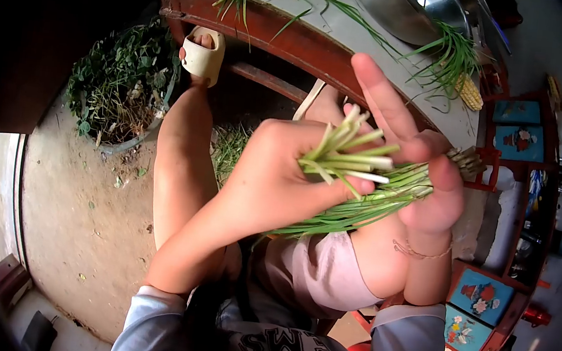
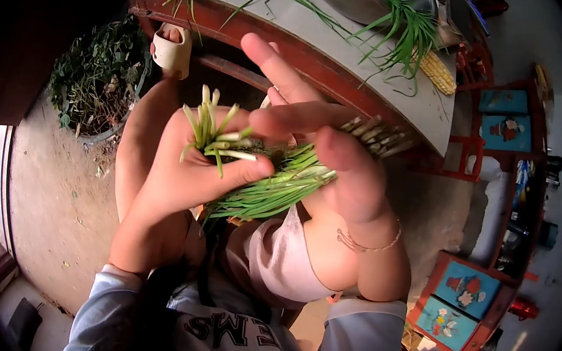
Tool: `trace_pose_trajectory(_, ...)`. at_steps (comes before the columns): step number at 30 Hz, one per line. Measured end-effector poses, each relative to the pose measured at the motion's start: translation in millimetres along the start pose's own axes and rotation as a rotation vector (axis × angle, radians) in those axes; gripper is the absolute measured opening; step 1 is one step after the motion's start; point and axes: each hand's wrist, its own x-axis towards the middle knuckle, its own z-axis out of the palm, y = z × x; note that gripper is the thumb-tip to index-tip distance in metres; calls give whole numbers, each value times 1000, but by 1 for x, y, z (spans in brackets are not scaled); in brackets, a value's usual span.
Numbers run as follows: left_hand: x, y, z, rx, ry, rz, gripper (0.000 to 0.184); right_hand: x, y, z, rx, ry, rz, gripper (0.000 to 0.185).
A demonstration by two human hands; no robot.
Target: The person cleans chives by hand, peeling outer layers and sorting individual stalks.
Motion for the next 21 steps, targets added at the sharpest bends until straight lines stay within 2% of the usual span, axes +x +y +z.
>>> trace_pose_trajectory(2, 0, -1, 0, -3, -9, 44, 20, 0, 3, -3, -50, -31, -8, 29)
trace_pose_trajectory(5, 2, 1, -3, 19, 57, -40, 19, 0, 5, -2, -43, -25, 10, 29)
trace_pose_trajectory(8, 1, -2, -10, 107, 98, 46, 18, 1, 7, -4, -75, 11, -37, 31)
trace_pose_trajectory(10, 1, 3, -7, 103, 230, 60, 11, 3, 6, -6, -51, 1, -30, 33)
trace_pose_trajectory(12, 1, 7, -18, 200, 219, 5, 7, 0, 3, -12, -108, -3, -40, 34)
trace_pose_trajectory(16, 3, -2, -36, 166, 307, -13, 5, -4, 0, -13, -87, 13, -96, 34)
trace_pose_trajectory(18, 4, 0, -46, 451, 305, -175, 13, -6, -4, -14, -101, 4, -94, 33)
trace_pose_trajectory(19, 5, -5, -47, 451, 304, -173, 13, -7, -4, -14, -108, -2, -93, 33)
trace_pose_trajectory(21, 7, -16, -47, 1059, 452, 92, 17, -7, -5, -13, -121, -8, -83, 32)
